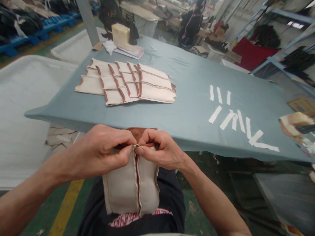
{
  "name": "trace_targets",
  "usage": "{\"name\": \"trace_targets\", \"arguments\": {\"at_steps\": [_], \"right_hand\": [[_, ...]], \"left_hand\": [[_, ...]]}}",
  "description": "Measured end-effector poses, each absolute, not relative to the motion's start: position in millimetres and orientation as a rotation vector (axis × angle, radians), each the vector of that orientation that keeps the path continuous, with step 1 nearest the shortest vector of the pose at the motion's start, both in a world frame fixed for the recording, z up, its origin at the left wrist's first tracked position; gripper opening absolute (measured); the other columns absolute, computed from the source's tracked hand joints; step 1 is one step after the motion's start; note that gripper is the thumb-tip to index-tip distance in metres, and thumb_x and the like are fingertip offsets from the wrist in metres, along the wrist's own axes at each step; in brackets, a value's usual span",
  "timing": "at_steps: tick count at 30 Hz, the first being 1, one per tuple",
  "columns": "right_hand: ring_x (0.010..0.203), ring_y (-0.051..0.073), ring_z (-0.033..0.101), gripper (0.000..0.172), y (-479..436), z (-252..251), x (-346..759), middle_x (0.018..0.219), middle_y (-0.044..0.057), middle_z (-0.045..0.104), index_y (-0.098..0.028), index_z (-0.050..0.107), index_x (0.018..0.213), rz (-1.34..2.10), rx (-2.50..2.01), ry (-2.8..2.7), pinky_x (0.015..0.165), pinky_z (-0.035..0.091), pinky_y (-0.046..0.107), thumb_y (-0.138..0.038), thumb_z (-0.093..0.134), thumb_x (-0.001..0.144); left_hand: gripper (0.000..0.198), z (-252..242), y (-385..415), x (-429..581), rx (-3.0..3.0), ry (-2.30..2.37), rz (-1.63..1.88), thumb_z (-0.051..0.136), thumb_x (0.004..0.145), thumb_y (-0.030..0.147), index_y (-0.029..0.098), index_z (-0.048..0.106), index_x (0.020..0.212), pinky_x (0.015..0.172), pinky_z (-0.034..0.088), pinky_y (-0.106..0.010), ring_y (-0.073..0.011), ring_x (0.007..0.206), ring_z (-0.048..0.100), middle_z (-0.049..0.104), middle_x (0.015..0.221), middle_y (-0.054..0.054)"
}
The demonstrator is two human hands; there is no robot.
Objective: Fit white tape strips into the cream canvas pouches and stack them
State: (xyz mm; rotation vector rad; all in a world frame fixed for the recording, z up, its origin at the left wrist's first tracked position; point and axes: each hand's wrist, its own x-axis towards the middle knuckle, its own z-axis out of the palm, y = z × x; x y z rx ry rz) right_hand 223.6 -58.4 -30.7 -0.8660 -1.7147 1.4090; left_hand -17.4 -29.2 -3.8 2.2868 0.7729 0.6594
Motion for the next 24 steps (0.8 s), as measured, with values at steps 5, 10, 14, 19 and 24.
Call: {"name": "trace_targets", "arguments": {"at_steps": [5, 10, 14, 19, 24], "right_hand": [[0.062, 0.011, 0.036, 0.043, -61, -25, 211, 0.066, -0.009, 0.04, -0.028, 0.044, 0.072, 1.416, -0.859, -1.679, 0.056, 0.029, 0.024, -0.038, 0.082, 0.088], [0.065, 0.011, 0.039, 0.042, -64, -26, 214, 0.07, -0.008, 0.044, -0.027, 0.044, 0.072, 1.393, -0.939, -1.697, 0.058, 0.031, 0.024, -0.039, 0.081, 0.089], [0.065, 0.01, 0.038, 0.041, -64, -28, 219, 0.071, -0.008, 0.046, -0.025, 0.05, 0.075, 1.311, -0.962, -1.727, 0.059, 0.031, 0.024, -0.039, 0.085, 0.091], [0.067, 0.011, 0.049, 0.04, -66, -19, 228, 0.082, -0.004, 0.063, -0.023, 0.06, 0.085, 1.432, -0.815, -1.729, 0.061, 0.042, 0.024, -0.049, 0.087, 0.1], [0.083, 0.016, 0.069, 0.019, -75, -12, 236, 0.099, 0.003, 0.079, -0.024, 0.071, 0.1, 1.048, -0.805, -1.926, 0.08, 0.059, 0.027, -0.038, 0.074, 0.113]], "left_hand": [[0.026, -16, -37, -11, 2.143, 0.631, 0.824, 0.054, 0.103, 0.018, 0.021, 0.066, 0.08, 0.056, 0.035, -0.024, -0.0098, 0.053, 0.053, 0.064, 0.065, 0.005], [0.023, -5, -38, -8, 2.074, 0.662, 0.686, 0.06, 0.101, 0.025, 0.022, 0.062, 0.078, 0.056, 0.037, -0.025, -0.0129, 0.058, 0.054, 0.063, 0.067, 0.004], [0.032, 3, -30, -11, 1.954, 0.668, 0.554, 0.076, 0.1, 0.038, 0.023, 0.064, 0.074, 0.049, 0.033, -0.025, -0.0123, 0.055, 0.046, 0.054, 0.063, 0.005], [0.032, 5, -25, -17, 1.855, 0.588, 0.469, 0.074, 0.107, 0.039, 0.02, 0.071, 0.081, 0.058, 0.044, -0.021, -0.0135, 0.064, 0.056, 0.066, 0.072, 0.002], [0.026, 9, -32, -20, 1.945, 0.634, 0.485, 0.072, 0.107, 0.033, 0.019, 0.075, 0.084, 0.06, 0.046, -0.02, -0.013, 0.064, 0.061, 0.071, 0.072, 0.002]]}}
